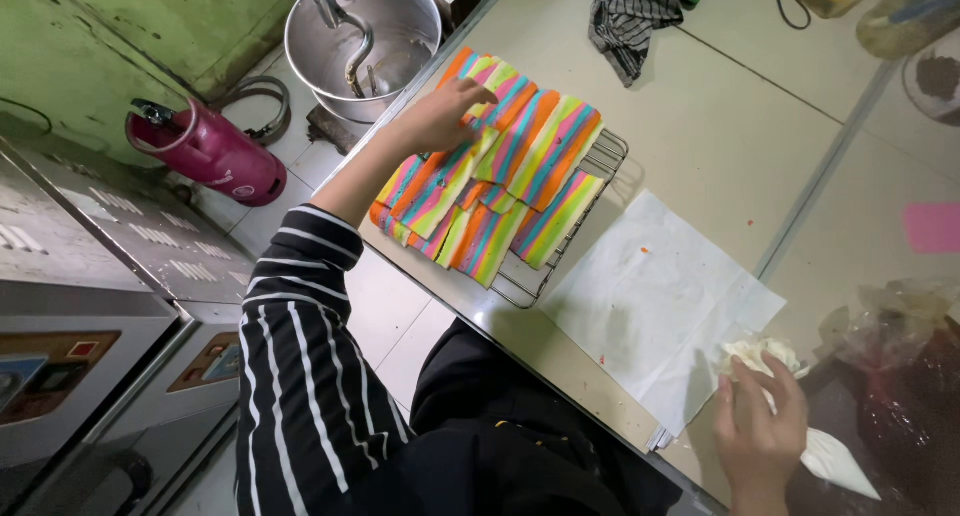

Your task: The person prepares small cake rolls by spreading a white cream filling and a red jam onto strips of rainbow-colored cake, then rolling each strip by hand on a paper-lined workspace.

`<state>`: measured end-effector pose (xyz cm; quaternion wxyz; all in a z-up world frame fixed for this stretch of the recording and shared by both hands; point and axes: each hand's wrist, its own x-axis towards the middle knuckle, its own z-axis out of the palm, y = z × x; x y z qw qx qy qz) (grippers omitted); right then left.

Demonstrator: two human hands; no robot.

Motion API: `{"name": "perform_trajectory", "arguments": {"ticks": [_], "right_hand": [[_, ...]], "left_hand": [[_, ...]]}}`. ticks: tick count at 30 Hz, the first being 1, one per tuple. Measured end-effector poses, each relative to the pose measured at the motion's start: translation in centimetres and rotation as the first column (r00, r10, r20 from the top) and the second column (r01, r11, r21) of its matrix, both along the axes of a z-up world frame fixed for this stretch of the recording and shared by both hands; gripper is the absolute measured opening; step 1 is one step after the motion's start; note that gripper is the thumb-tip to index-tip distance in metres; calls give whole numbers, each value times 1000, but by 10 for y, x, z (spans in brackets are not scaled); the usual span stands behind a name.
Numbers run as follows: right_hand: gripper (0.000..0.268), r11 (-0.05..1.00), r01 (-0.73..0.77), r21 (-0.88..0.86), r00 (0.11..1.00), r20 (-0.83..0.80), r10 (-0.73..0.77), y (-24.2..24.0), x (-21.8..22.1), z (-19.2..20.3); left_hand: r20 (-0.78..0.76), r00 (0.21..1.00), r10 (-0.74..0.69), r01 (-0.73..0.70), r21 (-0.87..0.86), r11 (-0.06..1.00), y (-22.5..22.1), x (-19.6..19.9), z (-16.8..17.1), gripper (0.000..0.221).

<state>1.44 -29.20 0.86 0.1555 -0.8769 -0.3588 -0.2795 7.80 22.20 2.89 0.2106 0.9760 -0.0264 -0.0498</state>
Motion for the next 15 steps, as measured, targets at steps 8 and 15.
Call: {"name": "perform_trajectory", "arguments": {"ticks": [8, 15], "right_hand": [[13, 998, 23, -50, 999, 28, -22, -7, -1, -4], [15, 997, -55, -59, 998, -8, 55, 8, 6, 3]], "left_hand": [[72, 886, 458, -459, -10, 888, -9, -85, -18, 19], [-139, 826, 546, -512, 221, 830, -13, -124, -45, 31]]}}
